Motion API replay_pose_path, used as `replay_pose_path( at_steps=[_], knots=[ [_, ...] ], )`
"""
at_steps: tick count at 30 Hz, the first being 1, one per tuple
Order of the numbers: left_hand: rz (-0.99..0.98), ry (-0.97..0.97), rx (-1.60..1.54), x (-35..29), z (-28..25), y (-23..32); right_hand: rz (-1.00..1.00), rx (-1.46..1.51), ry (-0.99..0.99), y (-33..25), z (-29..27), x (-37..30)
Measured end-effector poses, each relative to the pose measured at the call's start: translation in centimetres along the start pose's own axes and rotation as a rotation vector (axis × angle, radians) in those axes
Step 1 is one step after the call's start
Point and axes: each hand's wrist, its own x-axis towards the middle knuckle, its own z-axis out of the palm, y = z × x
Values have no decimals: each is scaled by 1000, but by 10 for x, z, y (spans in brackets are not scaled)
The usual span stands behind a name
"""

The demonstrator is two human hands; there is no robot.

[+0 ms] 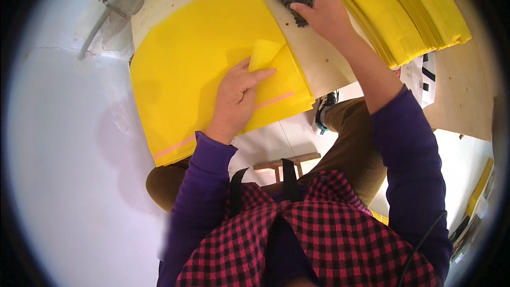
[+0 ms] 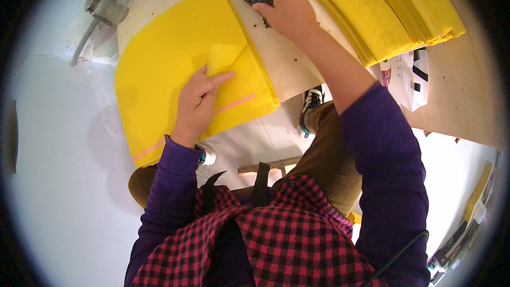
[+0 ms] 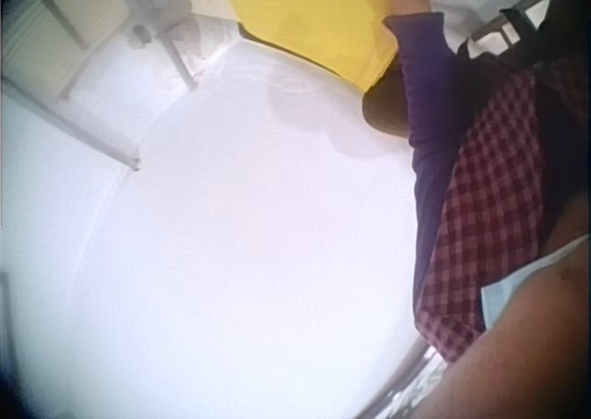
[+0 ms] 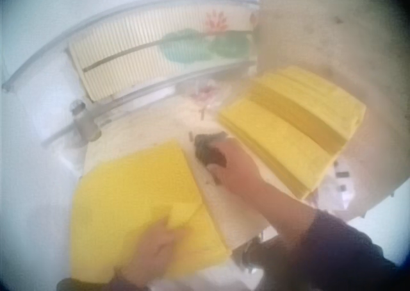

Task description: The person folds yellow fabric sheets on a table. They align edges, fold the fabric in half, and smooth the creases. The folded pieces are stacked on the table.

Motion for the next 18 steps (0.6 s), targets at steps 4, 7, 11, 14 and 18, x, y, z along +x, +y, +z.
replay_pose_path(
  at_steps=[4,7,11,14,18],
  knots=[
    [-4,19,-22,0,1,0,110,-43,-142,32,10,4],
    [4,1,-13,1,0,-1,160,58,-198,38,14,5],
    [-8,-6,28,0,0,-1,172,-78,-225,35,3,4],
    [-26,3,26,-1,0,1,110,-12,-116,29,-10,1],
    [-38,-28,28,0,-1,1,319,69,-455,22,-43,4]
  ],
)
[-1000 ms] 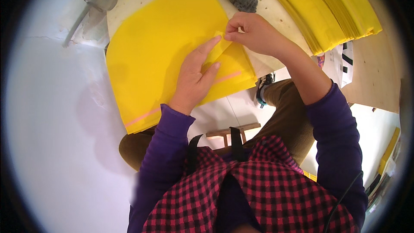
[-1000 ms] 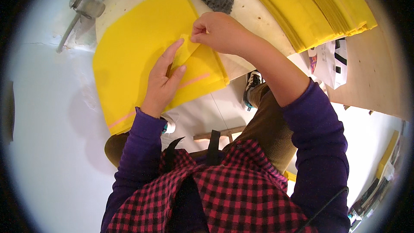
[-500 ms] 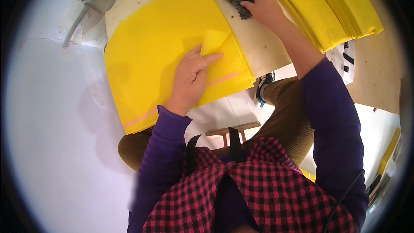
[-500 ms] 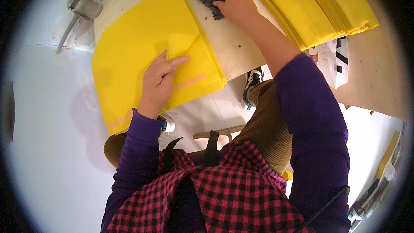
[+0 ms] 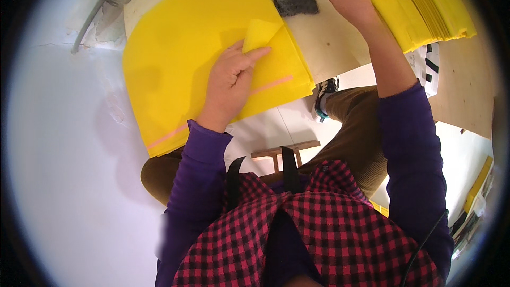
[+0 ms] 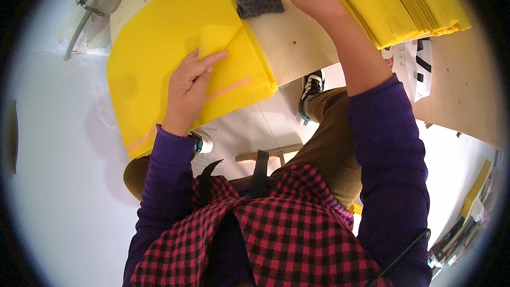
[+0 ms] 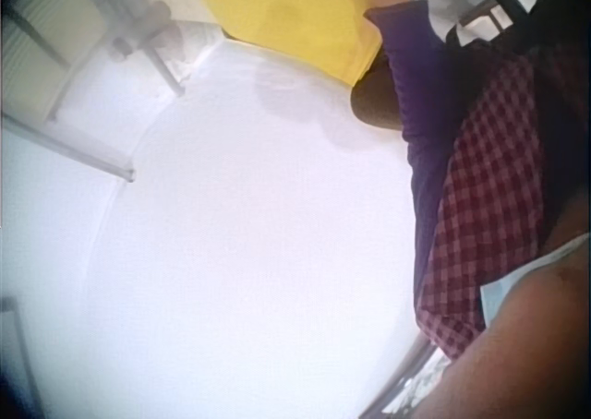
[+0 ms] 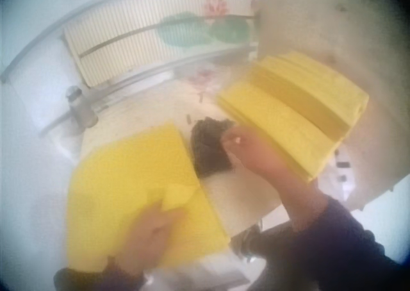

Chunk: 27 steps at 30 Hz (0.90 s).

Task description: The person folds yellow fabric sheets on a table. They align edges, fold the fabric in half, and smooth the creases. The folded pieces are stacked on the table.

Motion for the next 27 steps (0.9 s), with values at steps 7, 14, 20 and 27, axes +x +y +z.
replay_pose_path(
  at_steps=[7,14,20,27],
  knots=[
    [-12,8,-11,0,1,-1,-419,336,-504,-22,9,-36],
    [21,13,8,1,1,0,-336,404,-621,-27,31,-44],
    [35,12,8,2,0,1,-271,479,-723,-27,26,-42],
    [15,6,7,1,0,2,-259,468,-701,-26,34,-41]
  ],
)
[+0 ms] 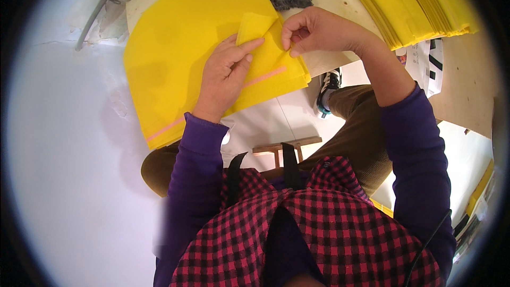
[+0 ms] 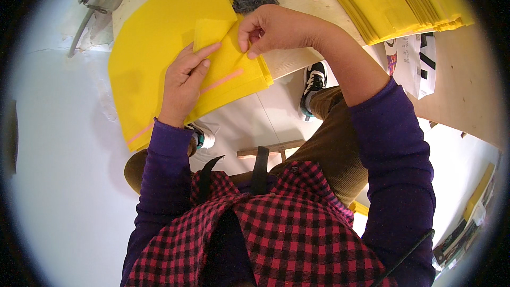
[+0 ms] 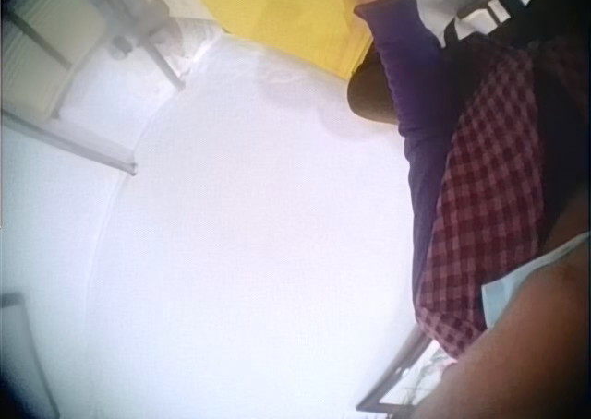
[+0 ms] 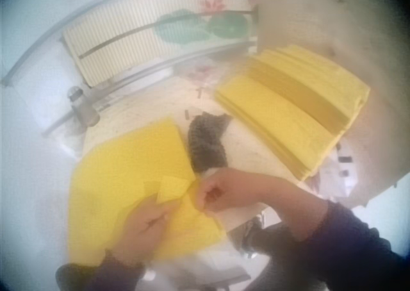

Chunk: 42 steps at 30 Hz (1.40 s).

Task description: The person folds yellow fabric sheets on a table. They align edges, fold the fabric in half, and smooth the creases. The folded pieces are stacked on the table.

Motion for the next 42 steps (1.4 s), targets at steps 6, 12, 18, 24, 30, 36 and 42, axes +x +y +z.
replay_pose_path(
  at_steps=[6,12,18,24,30,36,42],
  knots=[
    [-22,-31,8,-1,-2,-1,2,-32,64,-1,2,0],
    [-48,-27,-6,-1,-2,3,-10,-67,81,-9,1,-1],
    [-34,-71,56,-1,-5,8,0,-85,52,-17,-1,0],
    [-8,-82,66,-2,-6,10,-68,-72,117,-18,1,2],
    [5,-64,71,-2,-5,13,-61,-76,109,-21,1,4],
    [-3,-57,67,-2,-4,12,-26,-106,88,-22,-3,1],
    [6,-55,61,-2,-3,12,-31,-101,147,-22,-9,-6]
  ],
)
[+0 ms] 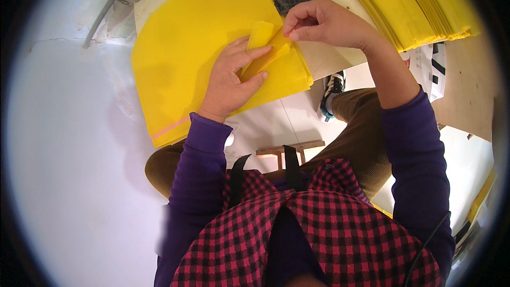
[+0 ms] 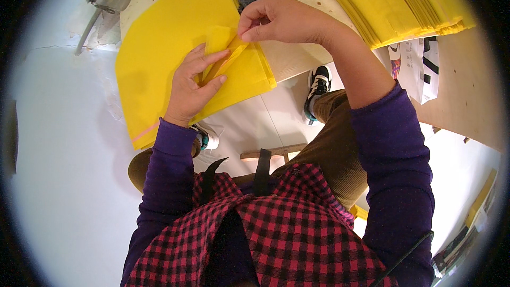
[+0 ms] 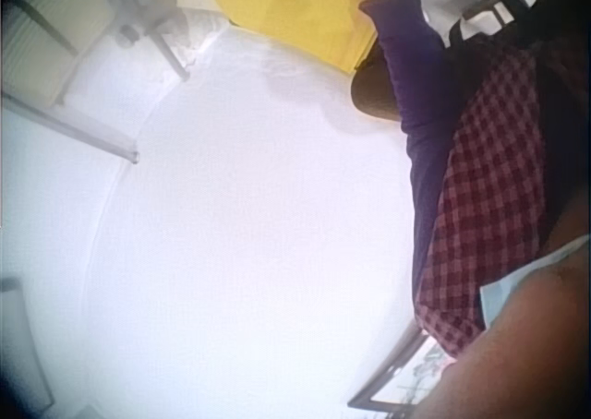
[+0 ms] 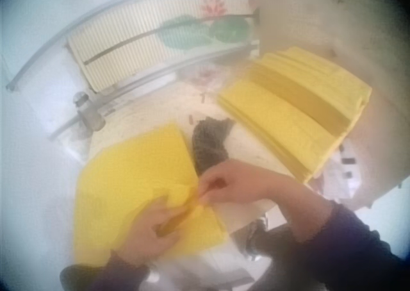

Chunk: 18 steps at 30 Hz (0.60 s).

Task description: The person folds yellow fabric sheets on a table. They align edges, fold the fabric in half, and smooth the creases. The folded pieces are stacked on the table.

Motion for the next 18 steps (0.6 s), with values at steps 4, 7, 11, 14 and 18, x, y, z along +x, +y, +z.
replay_pose_path(
  at_steps=[4,7,11,14,18],
  knots=[
    [18,16,-55,1,1,-2,25,-27,0,2,-7,-5],
    [-5,6,-119,0,1,-3,11,18,-39,4,-8,-6],
    [-58,22,-132,-4,0,-5,16,31,-93,7,-5,-7],
    [-95,66,-215,-4,4,-8,17,33,-111,8,-3,-7],
    [-55,55,-198,-3,3,-12,12,40,-112,7,-2,-6]
  ],
)
